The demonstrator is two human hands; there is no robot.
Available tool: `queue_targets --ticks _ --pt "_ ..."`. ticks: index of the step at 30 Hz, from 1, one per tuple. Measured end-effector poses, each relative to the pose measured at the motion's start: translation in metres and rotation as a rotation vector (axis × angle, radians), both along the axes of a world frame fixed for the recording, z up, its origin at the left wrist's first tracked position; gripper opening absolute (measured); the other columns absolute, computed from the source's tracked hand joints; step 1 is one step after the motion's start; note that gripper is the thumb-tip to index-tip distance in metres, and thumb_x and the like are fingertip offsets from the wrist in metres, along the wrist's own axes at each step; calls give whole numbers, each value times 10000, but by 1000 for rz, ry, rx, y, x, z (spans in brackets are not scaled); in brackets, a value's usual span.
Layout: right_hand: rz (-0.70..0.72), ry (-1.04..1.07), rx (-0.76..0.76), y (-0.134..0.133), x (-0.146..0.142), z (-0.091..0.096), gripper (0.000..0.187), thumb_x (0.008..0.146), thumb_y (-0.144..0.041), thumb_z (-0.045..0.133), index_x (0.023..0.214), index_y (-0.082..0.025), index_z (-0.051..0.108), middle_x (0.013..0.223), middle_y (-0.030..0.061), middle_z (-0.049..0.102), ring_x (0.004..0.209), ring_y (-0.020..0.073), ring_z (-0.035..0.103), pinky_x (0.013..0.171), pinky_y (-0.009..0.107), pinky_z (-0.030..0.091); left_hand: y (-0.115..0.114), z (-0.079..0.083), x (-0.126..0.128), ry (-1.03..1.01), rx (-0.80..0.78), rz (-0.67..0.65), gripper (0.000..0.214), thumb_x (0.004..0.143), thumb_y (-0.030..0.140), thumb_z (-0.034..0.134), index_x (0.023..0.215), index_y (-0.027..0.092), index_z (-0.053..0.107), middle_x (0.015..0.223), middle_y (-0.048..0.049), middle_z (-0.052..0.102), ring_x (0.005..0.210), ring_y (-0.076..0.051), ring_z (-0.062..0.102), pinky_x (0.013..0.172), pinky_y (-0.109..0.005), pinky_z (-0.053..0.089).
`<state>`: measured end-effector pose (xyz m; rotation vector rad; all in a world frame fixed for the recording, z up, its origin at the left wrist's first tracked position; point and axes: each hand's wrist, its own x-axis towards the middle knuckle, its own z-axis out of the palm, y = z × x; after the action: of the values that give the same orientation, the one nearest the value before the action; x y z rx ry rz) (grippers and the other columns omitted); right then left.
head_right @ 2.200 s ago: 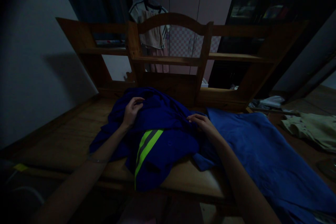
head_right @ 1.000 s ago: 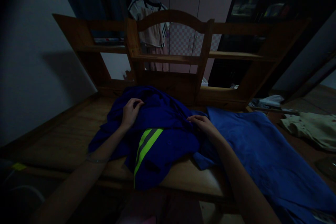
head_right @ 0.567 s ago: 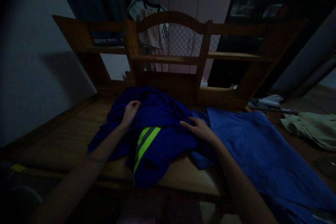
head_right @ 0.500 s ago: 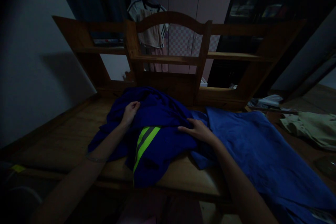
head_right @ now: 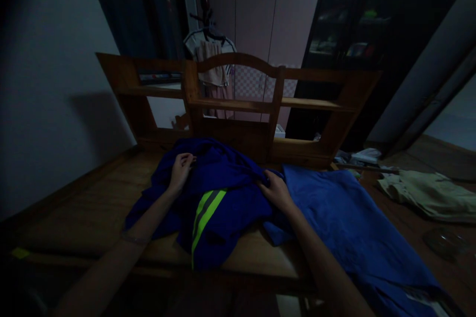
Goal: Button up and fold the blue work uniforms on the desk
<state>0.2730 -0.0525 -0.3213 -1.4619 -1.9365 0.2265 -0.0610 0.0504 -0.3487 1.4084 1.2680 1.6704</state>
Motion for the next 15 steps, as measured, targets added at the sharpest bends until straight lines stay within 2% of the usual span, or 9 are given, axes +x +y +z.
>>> queue_targets --ticks 3,5,7,9,10,11,13,15 --pt "-69 -90 140 -33 -13 15 353 870 -366 482 1194 -229 516 1158 96 572 1081 266 527 935 392 402 -38 21 -3 268 120 -34 424 826 458 538 1173 220 488 1216 -115 547 1125 -216 548 892 -367 476" --pt "-78 -148 193 -66 -28 21 403 881 -382 465 1256 -233 474 1234 112 528 1146 268 489 985 396 375 -69 31 -9 535 189 -176 600 763 448 628 1297 265 423 1340 -104 461 1234 -239 465 987 -389 419" --pt "-47 -222 180 -98 -48 20 518 845 -460 514 1307 -237 435 1289 121 497 1172 281 473 992 399 378 -94 36 -15 794 202 -331 827 667 440 718 1386 303 332 1442 -94 354 1293 -277 401 1022 -401 391" --pt "-38 -320 144 -122 -68 12 695 772 -527 585 1359 -216 381 1330 145 469 1185 313 464 981 426 384 -109 37 -22 951 187 -415 886 668 391 716 1427 324 264 1493 -69 282 1303 -288 389 1017 -395 397" --pt "-43 -375 119 -129 -77 7 726 755 -515 604 1366 -199 373 1319 155 483 1173 324 477 966 437 388 -111 36 -24 988 180 -426 831 712 331 670 1433 327 256 1490 -52 296 1290 -271 411 1015 -381 400" --pt "-55 -431 83 -133 -84 2 673 763 -459 605 1343 -186 400 1265 156 531 1129 321 515 934 433 403 -109 35 -26 1004 172 -422 750 755 250 599 1428 323 276 1463 -36 353 1261 -243 449 1015 -363 400" --pt "-95 -530 -13 -133 -92 -4 420 794 -255 544 1204 -174 511 1064 116 644 964 273 612 814 368 441 -98 36 -30 994 140 -372 650 767 102 452 1384 293 382 1323 -16 528 1169 -194 535 1007 -325 401" --pt "-134 -595 -69 -127 -90 -1 298 777 -90 460 1045 -172 560 879 65 682 796 214 651 670 288 423 -81 43 -36 948 94 -275 606 736 53 391 1296 258 501 1158 -15 641 1070 -185 596 971 -302 419"
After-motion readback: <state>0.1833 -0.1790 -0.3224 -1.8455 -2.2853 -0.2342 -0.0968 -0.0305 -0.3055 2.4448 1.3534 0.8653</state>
